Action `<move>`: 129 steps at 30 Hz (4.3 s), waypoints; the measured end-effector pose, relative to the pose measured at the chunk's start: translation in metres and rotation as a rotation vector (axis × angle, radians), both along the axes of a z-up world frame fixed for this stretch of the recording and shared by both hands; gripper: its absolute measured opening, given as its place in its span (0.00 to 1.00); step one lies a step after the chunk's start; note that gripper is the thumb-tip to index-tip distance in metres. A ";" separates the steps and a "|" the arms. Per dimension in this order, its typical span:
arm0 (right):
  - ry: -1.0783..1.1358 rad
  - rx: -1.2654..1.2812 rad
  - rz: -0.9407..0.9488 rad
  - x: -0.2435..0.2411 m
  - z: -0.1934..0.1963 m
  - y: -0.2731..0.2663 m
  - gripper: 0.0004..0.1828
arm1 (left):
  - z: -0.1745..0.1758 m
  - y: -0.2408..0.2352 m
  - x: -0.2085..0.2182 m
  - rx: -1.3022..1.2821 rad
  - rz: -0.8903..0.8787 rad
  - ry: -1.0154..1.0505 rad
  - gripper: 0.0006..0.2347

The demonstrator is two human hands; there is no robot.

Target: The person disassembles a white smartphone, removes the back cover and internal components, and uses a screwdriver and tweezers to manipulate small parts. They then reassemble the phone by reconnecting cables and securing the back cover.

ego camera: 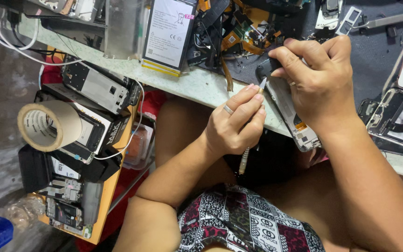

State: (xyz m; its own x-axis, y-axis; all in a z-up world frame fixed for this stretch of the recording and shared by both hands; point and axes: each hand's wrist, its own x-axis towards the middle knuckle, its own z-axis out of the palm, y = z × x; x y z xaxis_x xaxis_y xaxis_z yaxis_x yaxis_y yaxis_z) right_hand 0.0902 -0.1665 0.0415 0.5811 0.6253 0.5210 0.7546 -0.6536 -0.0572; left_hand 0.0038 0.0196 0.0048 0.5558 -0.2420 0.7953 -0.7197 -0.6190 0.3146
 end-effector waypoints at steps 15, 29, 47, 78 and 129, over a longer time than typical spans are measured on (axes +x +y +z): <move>-0.011 -0.005 0.015 0.000 0.003 0.001 0.12 | 0.001 -0.019 -0.003 0.073 0.137 0.051 0.04; -0.022 0.003 0.033 0.001 0.006 0.001 0.11 | 0.014 0.010 0.010 0.207 -0.041 0.013 0.07; 0.059 0.229 -0.064 -0.005 0.019 -0.020 0.13 | 0.037 0.001 0.003 -0.304 0.009 0.303 0.14; 1.101 0.968 -0.164 -0.011 0.040 -0.052 0.31 | 0.046 -0.047 0.045 -0.822 -0.145 0.851 0.04; 0.918 1.220 -0.216 0.019 0.065 -0.163 0.22 | 0.084 -0.071 0.166 0.491 0.069 0.079 0.08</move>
State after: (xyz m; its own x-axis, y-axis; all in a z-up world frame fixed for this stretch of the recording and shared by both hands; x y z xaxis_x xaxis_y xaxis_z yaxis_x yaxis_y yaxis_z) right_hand 0.1096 -0.3299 0.1065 0.9975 -0.0365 0.0606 0.0622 0.0461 -0.9970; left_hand 0.1695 -0.0514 0.0890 0.6377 -0.5374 0.5518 -0.6574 -0.7531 0.0263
